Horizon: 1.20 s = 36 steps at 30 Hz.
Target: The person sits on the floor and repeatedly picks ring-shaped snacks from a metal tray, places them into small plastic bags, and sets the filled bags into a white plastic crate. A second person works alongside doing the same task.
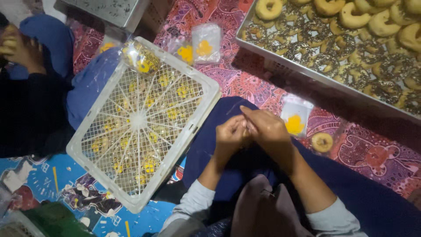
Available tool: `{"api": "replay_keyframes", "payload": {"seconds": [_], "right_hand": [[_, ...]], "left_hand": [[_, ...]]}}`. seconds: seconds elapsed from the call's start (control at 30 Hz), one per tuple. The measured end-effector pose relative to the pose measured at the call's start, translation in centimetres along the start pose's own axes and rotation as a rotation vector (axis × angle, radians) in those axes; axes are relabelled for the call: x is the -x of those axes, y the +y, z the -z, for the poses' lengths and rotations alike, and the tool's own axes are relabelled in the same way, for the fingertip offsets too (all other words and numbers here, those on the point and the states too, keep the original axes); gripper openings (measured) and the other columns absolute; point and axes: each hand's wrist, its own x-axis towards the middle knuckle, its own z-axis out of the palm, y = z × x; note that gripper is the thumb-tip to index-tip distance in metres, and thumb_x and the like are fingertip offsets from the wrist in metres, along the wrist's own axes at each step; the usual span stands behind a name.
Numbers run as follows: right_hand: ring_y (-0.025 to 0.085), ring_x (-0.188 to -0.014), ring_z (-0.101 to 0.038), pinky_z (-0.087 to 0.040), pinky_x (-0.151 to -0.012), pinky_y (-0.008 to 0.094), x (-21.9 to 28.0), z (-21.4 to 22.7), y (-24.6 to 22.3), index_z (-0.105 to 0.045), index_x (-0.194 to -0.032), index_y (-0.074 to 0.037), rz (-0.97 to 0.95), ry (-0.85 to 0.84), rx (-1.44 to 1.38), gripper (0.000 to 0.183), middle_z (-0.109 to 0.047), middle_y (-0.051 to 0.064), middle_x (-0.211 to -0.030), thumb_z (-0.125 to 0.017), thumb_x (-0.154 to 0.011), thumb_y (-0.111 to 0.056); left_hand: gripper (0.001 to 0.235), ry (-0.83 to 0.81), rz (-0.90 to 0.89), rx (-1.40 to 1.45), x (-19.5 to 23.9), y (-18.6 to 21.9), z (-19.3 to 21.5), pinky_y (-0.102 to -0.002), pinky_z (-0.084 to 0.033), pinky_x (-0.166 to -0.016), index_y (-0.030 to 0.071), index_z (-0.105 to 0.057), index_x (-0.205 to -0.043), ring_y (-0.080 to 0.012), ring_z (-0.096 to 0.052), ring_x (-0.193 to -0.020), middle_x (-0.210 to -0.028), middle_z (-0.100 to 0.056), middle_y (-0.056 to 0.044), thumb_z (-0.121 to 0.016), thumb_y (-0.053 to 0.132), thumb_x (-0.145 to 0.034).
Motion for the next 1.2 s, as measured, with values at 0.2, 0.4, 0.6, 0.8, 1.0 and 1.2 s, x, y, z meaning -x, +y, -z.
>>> {"api": "replay_keyframes", "payload": {"seconds": [0.2,0.4,0.6,0.8,1.0,1.2], "right_hand": [[0.035,-0.092,-0.071,-0.055,-0.083,0.043,1.7,0.1,7.1,-0.075,-0.111,0.001,-0.815,-0.407,0.323,0.026,-0.075,0.022,-0.101,-0.074,-0.105,-0.025],[0.011,-0.112,-0.061,-0.051,-0.095,0.031,10.8,-6.7,6.9,-0.046,-0.144,-0.007,-0.662,-0.037,-0.975,0.057,-0.061,0.002,-0.126,-0.068,-0.094,-0.022],[0.014,-0.109,-0.064,-0.051,-0.094,0.027,8.7,-9.9,9.2,-0.059,-0.136,-0.001,-0.901,-0.19,-1.105,0.043,-0.068,0.006,-0.119,-0.06,-0.099,-0.023],[0.01,-0.098,-0.069,-0.053,-0.09,0.023,6.3,-8.5,7.3,-0.076,-0.107,-0.002,-0.873,-0.025,-0.819,0.024,-0.077,0.004,-0.105,-0.061,-0.1,-0.019],[0.016,-0.086,-0.06,-0.05,-0.082,0.026,3.4,-5.6,5.2,-0.074,-0.101,0.002,-0.601,0.173,-0.319,0.015,-0.067,0.008,-0.095,-0.069,-0.102,-0.012],[0.009,-0.091,-0.068,-0.054,-0.085,0.024,3.2,-4.5,7.0,-0.075,-0.104,0.0,-0.668,-0.025,-0.815,0.018,-0.076,0.001,-0.097,-0.07,-0.095,-0.014]], "left_hand": [[0.02,0.209,-0.255,0.012,1.4,2.6,-1.0,-0.032,-0.06,-0.088,-0.005,-0.074,-0.109,-0.0191,-0.073,-0.095,-0.104,-0.077,-0.014,-0.062,0.009,-0.101],[0.028,0.078,-0.507,-0.477,3.3,2.1,-1.4,-0.036,-0.058,-0.095,0.0,-0.073,-0.118,-0.0319,-0.075,-0.112,-0.126,-0.073,-0.026,-0.069,0.012,-0.093],[0.028,0.248,-0.428,-0.707,-1.6,-0.9,2.4,-0.037,-0.047,-0.095,-0.003,-0.07,-0.125,-0.0292,-0.064,-0.106,-0.112,-0.072,-0.021,-0.06,0.014,-0.105],[0.026,0.297,-0.109,-0.18,-0.9,-3.3,3.4,-0.029,-0.054,-0.085,-0.001,-0.076,-0.103,-0.0151,-0.069,-0.091,-0.096,-0.075,-0.01,-0.061,0.02,-0.105],[0.021,0.258,-0.617,-0.414,0.0,1.0,2.3,-0.03,-0.052,-0.083,-0.003,-0.075,-0.098,-0.0167,-0.063,-0.092,-0.096,-0.066,-0.01,-0.065,0.015,-0.105],[0.029,0.158,-0.373,-0.272,-2.1,1.8,2.2,-0.027,-0.052,-0.08,0.0,-0.07,-0.09,-0.012,-0.064,-0.084,-0.09,-0.069,-0.004,-0.057,0.017,-0.109]]}}
